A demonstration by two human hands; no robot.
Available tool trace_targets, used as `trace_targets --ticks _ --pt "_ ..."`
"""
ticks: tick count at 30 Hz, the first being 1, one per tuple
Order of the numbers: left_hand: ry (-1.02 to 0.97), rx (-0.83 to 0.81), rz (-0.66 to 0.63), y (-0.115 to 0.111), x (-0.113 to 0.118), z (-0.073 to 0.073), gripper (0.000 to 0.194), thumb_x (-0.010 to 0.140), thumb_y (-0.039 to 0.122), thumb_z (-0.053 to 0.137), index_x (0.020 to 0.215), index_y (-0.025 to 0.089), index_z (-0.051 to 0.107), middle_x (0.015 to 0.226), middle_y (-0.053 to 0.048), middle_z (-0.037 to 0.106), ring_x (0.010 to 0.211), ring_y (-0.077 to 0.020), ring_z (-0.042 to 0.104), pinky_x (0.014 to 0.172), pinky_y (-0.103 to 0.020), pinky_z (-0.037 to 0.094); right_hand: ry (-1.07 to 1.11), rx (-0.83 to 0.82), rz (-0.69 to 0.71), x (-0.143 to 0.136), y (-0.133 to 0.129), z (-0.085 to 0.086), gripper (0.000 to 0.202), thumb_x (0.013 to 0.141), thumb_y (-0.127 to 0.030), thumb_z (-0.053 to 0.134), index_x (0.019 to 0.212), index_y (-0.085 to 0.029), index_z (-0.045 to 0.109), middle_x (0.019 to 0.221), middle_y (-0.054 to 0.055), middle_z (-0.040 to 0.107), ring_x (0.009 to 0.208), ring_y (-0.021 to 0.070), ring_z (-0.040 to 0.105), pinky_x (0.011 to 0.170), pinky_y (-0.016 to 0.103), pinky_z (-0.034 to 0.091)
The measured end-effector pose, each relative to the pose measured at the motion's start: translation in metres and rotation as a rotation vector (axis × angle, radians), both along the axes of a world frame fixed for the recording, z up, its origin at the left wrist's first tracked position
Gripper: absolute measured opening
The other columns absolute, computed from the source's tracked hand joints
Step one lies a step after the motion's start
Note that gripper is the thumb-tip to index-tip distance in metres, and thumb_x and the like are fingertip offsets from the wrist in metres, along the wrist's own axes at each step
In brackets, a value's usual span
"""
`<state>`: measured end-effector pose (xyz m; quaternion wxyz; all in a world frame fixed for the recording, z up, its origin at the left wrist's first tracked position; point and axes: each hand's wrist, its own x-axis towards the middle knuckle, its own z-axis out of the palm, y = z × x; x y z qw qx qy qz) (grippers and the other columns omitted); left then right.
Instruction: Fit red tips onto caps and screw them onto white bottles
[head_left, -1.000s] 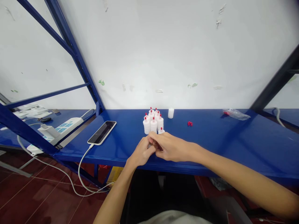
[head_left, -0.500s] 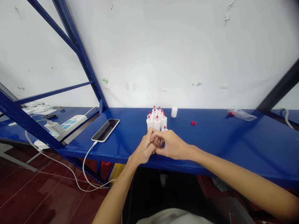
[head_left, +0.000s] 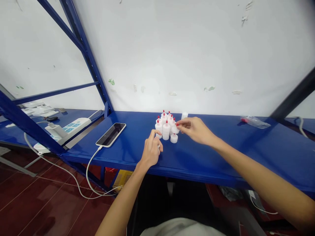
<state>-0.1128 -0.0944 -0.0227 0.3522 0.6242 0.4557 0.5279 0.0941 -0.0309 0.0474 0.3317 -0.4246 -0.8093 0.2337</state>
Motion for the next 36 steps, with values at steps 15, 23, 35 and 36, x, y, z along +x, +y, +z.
trace_targets --ticks 15,23,35,36 --pt "0.039 -0.024 -0.137 -0.001 -0.001 0.002 0.028 0.098 0.040 0.033 0.110 0.021 0.049 0.059 0.005 0.053 0.049 -0.0107 0.044 0.053 -0.022 0.036 0.129 0.044 0.177 -0.019 -0.025 -0.013 0.019 0.086 -0.024 0.064 0.102 -0.017 0.070 0.084 0.004 0.074 0.073 0.0166 0.069 0.072 0.031 0.056" --pt "-0.019 0.096 -0.211 0.001 -0.002 0.001 0.028 0.083 0.031 0.044 0.106 0.018 0.053 0.076 0.002 0.055 0.064 -0.0125 0.049 0.059 -0.024 0.041 0.257 -0.003 0.390 -0.052 -0.048 -0.032 0.029 0.081 -0.008 0.060 0.106 -0.020 0.064 0.090 0.001 0.073 0.076 0.0134 0.070 0.072 0.027 0.058" --pt "-0.211 0.164 -0.114 -0.005 -0.001 -0.010 0.036 0.078 0.017 0.043 0.112 0.023 0.035 0.066 0.006 0.057 0.054 -0.0106 0.051 0.056 -0.021 0.041 0.306 0.140 0.310 -0.066 -0.063 -0.041 0.030 0.080 -0.007 0.060 0.106 -0.022 0.065 0.098 0.002 0.075 0.085 0.0149 0.071 0.079 0.029 0.058" --pt "-0.216 0.193 -0.096 -0.004 -0.001 -0.010 0.034 0.079 0.019 0.045 0.112 0.023 0.035 0.067 0.006 0.058 0.055 -0.0109 0.052 0.056 -0.021 0.041 0.294 0.165 0.302 -0.066 -0.062 -0.040 0.029 0.080 -0.008 0.060 0.105 -0.022 0.065 0.097 0.002 0.075 0.085 0.0151 0.071 0.079 0.029 0.057"
